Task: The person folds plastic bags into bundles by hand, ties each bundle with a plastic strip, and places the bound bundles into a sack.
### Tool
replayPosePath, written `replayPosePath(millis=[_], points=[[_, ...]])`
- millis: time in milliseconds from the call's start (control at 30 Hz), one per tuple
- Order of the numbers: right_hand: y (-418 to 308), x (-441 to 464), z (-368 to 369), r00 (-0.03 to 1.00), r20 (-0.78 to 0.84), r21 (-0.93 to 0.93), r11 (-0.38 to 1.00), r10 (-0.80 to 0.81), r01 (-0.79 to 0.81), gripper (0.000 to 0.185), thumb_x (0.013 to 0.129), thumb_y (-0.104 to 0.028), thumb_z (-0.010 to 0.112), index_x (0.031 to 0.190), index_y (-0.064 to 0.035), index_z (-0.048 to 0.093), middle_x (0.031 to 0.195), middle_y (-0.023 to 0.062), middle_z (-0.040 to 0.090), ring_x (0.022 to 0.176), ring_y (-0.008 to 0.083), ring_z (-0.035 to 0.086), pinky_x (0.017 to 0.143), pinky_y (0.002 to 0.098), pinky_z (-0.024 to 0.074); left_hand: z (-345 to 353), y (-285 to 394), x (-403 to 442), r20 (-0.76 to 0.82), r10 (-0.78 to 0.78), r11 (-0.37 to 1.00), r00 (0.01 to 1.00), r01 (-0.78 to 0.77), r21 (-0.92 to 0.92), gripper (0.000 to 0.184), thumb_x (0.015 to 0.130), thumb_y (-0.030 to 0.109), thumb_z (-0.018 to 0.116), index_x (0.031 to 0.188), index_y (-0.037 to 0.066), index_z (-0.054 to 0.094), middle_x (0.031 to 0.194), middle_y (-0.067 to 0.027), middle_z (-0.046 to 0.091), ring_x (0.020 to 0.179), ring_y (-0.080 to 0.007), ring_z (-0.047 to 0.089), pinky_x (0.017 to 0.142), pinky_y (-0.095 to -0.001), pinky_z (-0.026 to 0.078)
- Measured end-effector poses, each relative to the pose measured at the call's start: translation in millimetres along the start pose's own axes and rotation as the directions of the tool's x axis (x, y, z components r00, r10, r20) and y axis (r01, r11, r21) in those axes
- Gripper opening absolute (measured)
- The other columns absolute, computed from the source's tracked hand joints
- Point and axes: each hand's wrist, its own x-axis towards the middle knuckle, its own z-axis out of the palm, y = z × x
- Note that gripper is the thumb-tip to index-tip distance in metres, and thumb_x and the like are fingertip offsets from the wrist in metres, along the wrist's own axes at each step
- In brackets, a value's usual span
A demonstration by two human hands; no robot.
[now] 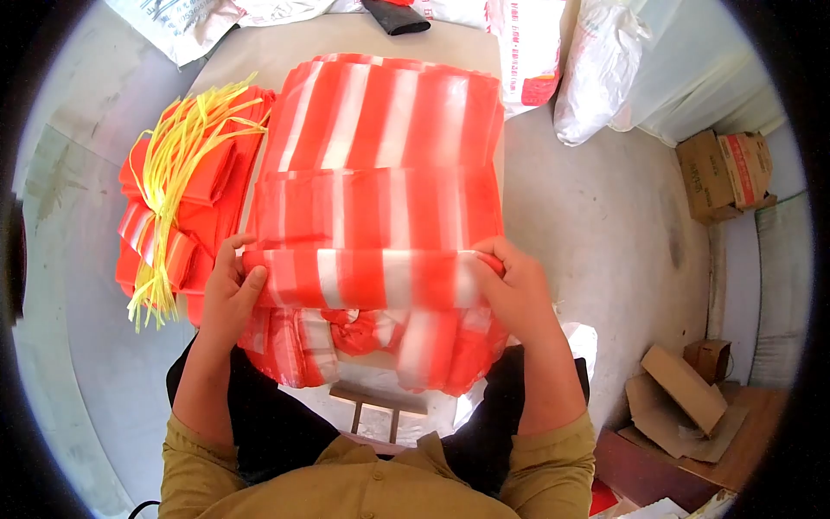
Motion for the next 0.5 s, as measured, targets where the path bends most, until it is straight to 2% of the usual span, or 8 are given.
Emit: replayPosePath(millis=[33,133,233,333,433,500], points=[[0,2,3,1.000,-0.025,-0.002,1.000,0.000,0.000,0.015,0.100,-0.009,0.065,0.111,0.0007,0.069,0.096,-0.0007,0.068,0.089,0.0077,0.059,0.078,0.0266,0.0510,2,5,0,0.025,-0.035,0.997,0.999,0.037,-0.061,0.045,0.105,0.007,0.064,0.146,0.004,0.048,0.128,-0.0103,0.066,0.116,-0.0147,0.063,0.101,-0.0298,0.050],[1,3,9,0.994,-0.103,-0.005,0.999,-0.044,0.044,0.022,0.101,-0.011,0.067,0.120,-0.0005,0.067,0.102,0.0017,0.069,0.093,0.0090,0.061,0.082,0.0273,0.0524,6,13,0,0.046,-0.025,1.000,0.999,0.025,-0.002,0.057,0.100,0.003,0.068,0.153,0.004,0.044,0.135,-0.0141,0.064,0.120,-0.0175,0.063,0.102,-0.0316,0.051],[14,11,14,0.956,-0.190,-0.150,0.969,-0.222,0.195,0.031,0.099,-0.024,0.072,0.124,-0.0062,0.067,0.101,0.0127,0.074,0.087,0.0218,0.071,0.080,0.0341,0.0558,5,11,1,0.024,-0.066,0.992,0.998,0.063,0.108,0.061,0.098,-0.001,0.068,0.154,0.003,0.044,0.135,-0.0141,0.064,0.120,-0.0169,0.063,0.102,-0.0317,0.051],[15,14,17,0.932,-0.201,-0.236,0.938,-0.302,0.253,0.036,0.101,-0.025,0.070,0.132,-0.0081,0.063,0.108,0.0176,0.074,0.097,0.0303,0.073,0.086,0.0380,0.0557,5,7,4,0.007,-0.055,0.979,0.998,0.052,0.197,0.058,0.098,-0.002,0.066,0.152,0.002,0.046,0.134,-0.0132,0.064,0.120,-0.0163,0.063,0.102,-0.0309,0.051],[14,17,18,0.942,-0.179,-0.305,0.927,-0.283,0.220,0.037,0.102,-0.024,0.067,0.135,-0.0082,0.061,0.111,0.0192,0.073,0.101,0.0327,0.074,0.087,0.0396,0.0556,6,3,5,-0.021,-0.057,0.978,0.998,0.060,0.200,0.051,0.098,-0.002,0.065,0.147,0.000,0.052,0.132,-0.0112,0.065,0.120,-0.0151,0.062,0.102,-0.0298,0.050],[10,17,15,0.952,-0.157,-0.273,0.938,-0.261,0.212,0.038,0.102,-0.023,0.067,0.136,-0.0079,0.060,0.110,0.0199,0.073,0.100,0.0334,0.073,0.088,0.0402,0.0552,8,-2,6,-0.061,0.042,0.962,0.997,-0.024,0.272,0.045,0.097,0.004,0.069,0.141,0.005,0.059,0.110,-0.0086,0.068,0.094,-0.0135,0.062,0.086,-0.0287,0.053]])
